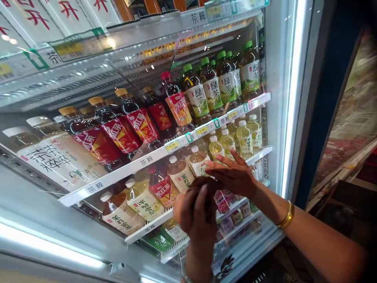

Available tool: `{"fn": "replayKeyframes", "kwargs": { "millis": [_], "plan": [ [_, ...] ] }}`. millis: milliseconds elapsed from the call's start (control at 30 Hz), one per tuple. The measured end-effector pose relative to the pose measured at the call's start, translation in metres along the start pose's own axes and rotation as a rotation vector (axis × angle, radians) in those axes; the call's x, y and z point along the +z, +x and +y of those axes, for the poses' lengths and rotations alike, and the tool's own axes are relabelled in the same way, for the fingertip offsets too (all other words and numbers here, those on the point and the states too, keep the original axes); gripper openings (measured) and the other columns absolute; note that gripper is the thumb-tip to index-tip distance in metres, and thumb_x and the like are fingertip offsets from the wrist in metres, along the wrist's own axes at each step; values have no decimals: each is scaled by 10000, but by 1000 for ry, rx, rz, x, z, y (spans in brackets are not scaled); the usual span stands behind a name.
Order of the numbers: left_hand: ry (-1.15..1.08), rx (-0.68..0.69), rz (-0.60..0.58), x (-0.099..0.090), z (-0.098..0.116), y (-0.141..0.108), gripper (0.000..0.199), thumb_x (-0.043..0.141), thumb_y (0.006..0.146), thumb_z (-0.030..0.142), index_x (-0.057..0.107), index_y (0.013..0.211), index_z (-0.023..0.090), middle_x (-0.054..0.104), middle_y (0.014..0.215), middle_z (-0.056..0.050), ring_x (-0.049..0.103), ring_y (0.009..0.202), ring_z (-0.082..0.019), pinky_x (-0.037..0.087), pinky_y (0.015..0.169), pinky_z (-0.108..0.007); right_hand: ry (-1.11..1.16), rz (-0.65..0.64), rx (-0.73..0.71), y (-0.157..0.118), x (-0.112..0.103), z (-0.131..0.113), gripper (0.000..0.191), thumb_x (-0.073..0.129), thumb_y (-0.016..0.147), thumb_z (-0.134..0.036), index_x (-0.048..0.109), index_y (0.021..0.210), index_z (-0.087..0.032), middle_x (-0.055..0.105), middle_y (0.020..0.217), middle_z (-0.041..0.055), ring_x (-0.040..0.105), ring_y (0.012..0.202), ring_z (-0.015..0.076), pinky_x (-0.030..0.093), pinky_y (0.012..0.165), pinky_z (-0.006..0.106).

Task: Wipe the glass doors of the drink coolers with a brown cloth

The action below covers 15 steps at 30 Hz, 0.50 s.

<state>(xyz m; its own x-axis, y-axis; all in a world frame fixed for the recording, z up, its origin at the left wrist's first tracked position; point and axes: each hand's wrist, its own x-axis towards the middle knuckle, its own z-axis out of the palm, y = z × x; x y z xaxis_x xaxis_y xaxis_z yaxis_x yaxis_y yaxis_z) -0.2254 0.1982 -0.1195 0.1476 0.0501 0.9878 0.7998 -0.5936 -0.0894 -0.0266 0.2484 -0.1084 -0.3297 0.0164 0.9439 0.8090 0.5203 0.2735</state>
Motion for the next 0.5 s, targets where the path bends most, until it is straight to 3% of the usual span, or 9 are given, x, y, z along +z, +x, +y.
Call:
{"fn": "replayKeyframes", "kwargs": {
  "millis": [67, 133, 333, 400, 500],
  "plan": [
    [54, 10, 31, -9, -16, 18, 475, 800, 834, 184, 692, 1292, 256, 669, 1095, -71, 675, 1057, -236, 546, 974, -412, 0, 0, -3, 2, -1, -1, 447, 640, 973, -131, 637, 1381, -312, 749, 1308, -54, 572, 1401, 107, 183, 1356, 428],
    [130, 15, 55, -11, -19, 24, 499, 797, 821, 189, 686, 1303, 262, 649, 1093, -75, 666, 1074, -250, 546, 973, -425, 18, -16, -2, 2, -2, -2, 442, 620, 980, -117, 645, 1375, -314, 735, 1337, -47, 581, 1392, 117, 170, 1358, 440],
    [123, -79, -5, 31, 40, -4, 317, 711, 874, 183, 694, 1184, 250, 687, 1074, -81, 689, 1038, -242, 555, 957, -426, 119, -41, 51, -3, -11, 14, 419, 565, 1021, -185, 629, 1409, -329, 715, 1366, -36, 552, 1431, 164, 11, 1364, 505],
    [165, -60, 9, 41, 48, 3, 304, 713, 884, 184, 702, 1177, 261, 685, 1081, -76, 682, 1078, -246, 548, 989, -440, 147, -55, 27, -3, -16, 28, 419, 555, 1027, -187, 627, 1409, -343, 704, 1383, -41, 545, 1439, 163, 8, 1364, 502],
    [319, -88, 141, 43, 40, 30, 381, 758, 878, 205, 695, 1249, 265, 665, 1132, -80, 645, 1144, -248, 512, 1041, -446, 154, -49, -14, -2, -24, 48, 447, 591, 999, -142, 643, 1380, -370, 677, 1418, -64, 526, 1456, 148, 11, 1368, 475]
  ]
}}
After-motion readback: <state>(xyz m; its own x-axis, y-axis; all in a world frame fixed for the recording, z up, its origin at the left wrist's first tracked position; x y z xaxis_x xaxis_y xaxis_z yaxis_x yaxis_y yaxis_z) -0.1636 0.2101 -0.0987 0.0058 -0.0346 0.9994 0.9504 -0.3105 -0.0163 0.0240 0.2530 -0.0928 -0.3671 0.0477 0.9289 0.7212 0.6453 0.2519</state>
